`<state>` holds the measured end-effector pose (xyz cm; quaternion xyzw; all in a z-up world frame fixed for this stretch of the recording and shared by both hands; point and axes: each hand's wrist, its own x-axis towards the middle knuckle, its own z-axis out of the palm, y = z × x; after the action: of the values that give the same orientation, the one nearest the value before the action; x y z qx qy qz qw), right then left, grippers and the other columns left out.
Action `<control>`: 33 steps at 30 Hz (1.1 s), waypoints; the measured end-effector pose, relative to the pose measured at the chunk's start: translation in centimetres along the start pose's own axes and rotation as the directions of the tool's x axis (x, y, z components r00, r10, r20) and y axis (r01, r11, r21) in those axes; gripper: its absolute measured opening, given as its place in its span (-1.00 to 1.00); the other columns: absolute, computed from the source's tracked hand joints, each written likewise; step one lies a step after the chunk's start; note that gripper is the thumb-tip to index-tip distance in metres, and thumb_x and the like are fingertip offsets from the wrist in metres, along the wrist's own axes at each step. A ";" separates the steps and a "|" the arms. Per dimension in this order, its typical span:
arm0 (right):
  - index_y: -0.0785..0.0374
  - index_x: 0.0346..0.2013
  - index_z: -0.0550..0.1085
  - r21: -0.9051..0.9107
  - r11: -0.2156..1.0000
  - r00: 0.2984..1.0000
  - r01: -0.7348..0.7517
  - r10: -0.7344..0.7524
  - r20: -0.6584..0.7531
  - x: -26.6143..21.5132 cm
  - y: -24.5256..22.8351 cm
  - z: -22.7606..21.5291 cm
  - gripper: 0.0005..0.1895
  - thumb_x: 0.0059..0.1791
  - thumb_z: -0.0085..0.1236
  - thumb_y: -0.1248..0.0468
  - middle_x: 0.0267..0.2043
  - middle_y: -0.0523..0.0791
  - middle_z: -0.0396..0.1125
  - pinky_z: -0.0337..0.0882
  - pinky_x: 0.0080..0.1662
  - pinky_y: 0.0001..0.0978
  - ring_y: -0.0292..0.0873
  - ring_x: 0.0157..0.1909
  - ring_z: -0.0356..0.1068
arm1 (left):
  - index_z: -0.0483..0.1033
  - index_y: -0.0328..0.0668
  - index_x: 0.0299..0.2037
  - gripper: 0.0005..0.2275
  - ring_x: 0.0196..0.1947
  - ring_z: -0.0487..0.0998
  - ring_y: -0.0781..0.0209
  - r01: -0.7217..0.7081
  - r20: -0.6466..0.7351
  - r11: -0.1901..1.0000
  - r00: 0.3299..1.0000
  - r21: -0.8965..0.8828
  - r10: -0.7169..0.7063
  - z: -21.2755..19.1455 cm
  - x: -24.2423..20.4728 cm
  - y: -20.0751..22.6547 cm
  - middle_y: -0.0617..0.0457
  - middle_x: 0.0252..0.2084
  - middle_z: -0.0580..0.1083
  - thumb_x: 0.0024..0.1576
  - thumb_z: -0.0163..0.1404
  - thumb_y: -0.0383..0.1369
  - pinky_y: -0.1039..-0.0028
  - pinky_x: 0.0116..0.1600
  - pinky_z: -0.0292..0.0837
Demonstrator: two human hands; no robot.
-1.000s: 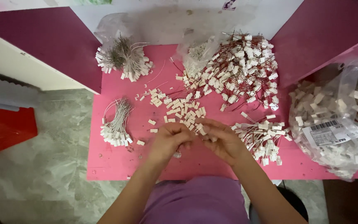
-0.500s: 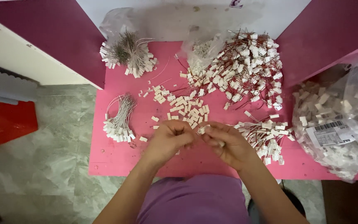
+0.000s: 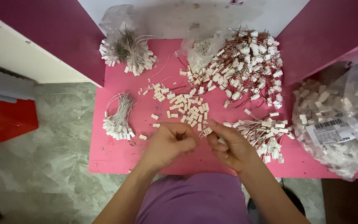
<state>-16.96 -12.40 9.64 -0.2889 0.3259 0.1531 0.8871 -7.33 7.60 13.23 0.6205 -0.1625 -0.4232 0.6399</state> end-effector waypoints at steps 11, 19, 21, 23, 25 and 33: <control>0.17 -0.43 0.38 -0.100 0.986 0.982 0.134 -0.146 -0.116 -1.6 -0.4 1.5 -0.68 -0.02 0.24 0.03 -0.58 -0.20 0.26 0.00 -0.64 -0.53 -0.41 -0.67 0.08 | 0.57 -0.31 -0.45 -0.91 -0.53 0.39 0.52 -0.043 -0.120 0.917 0.988 0.396 0.098 2.6 -0.6 2.2 0.19 -0.59 0.46 0.02 0.12 -0.44 0.59 -0.41 0.35; 0.15 -0.43 0.44 -0.106 0.984 0.975 0.146 -0.161 -0.152 -1.5 -0.4 1.5 -0.74 -0.05 0.27 0.07 -0.57 -0.22 0.29 0.02 -0.62 -0.53 -0.40 -0.67 0.09 | 0.59 -0.30 -0.47 -0.90 -0.61 0.41 0.49 -0.025 -0.153 0.873 0.982 0.486 0.113 2.8 -0.3 2.5 0.12 -0.64 0.50 -0.01 0.12 -0.41 0.54 -0.47 0.37; 0.14 -0.41 0.45 -0.094 0.984 0.966 0.148 -0.165 -0.200 -1.4 -0.2 1.7 -0.77 -0.04 0.27 0.10 -0.53 -0.19 0.34 0.04 -0.59 -0.55 -0.39 -0.64 0.14 | 0.56 -0.32 -0.45 -0.88 -0.58 0.40 0.47 -0.056 -0.137 0.861 0.980 0.505 0.144 2.6 -0.4 2.0 0.07 -0.63 0.47 0.01 0.13 -0.40 0.52 -0.46 0.37; 0.16 -0.42 0.45 -0.115 0.979 0.960 0.166 -0.187 -0.209 -1.5 -0.2 2.0 -0.76 -0.04 0.27 0.11 -0.53 -0.19 0.35 0.05 -0.59 -0.54 -0.39 -0.64 0.15 | 0.57 -0.31 -0.45 -0.89 -0.61 0.41 0.45 -0.034 -0.170 0.861 0.976 0.507 0.139 2.8 -0.5 2.6 0.08 -0.62 0.49 0.00 0.13 -0.39 0.52 -0.47 0.38; 0.18 -0.43 0.46 -0.136 0.974 0.953 0.184 -0.210 -0.218 -1.6 0.0 2.2 -0.76 -0.04 0.27 0.11 -0.53 -0.18 0.36 0.06 -0.58 -0.53 -0.39 -0.64 0.16 | 0.59 -0.29 -0.45 -0.89 -0.64 0.43 0.43 -0.013 -0.203 0.861 0.970 0.508 0.134 3.0 -0.6 2.8 0.09 -0.62 0.51 -0.02 0.13 -0.38 0.52 -0.48 0.38; 0.19 -0.44 0.44 -0.157 0.969 0.945 0.190 -0.224 -0.239 -1.7 -0.2 3.2 -0.73 -0.03 0.25 0.09 -0.57 -0.18 0.32 0.00 -0.61 -0.51 -0.36 -0.67 0.12 | 0.61 -0.26 -0.47 -0.89 -0.67 0.45 0.41 -0.021 -0.202 0.811 0.964 0.585 0.171 2.5 -0.4 2.4 0.07 -0.65 0.50 -0.04 0.15 -0.37 0.51 -0.51 0.37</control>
<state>-16.58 -10.76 12.79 -0.3967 0.3943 0.0417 0.8279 -8.62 5.97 16.02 0.8235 -0.2344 -0.2408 0.4571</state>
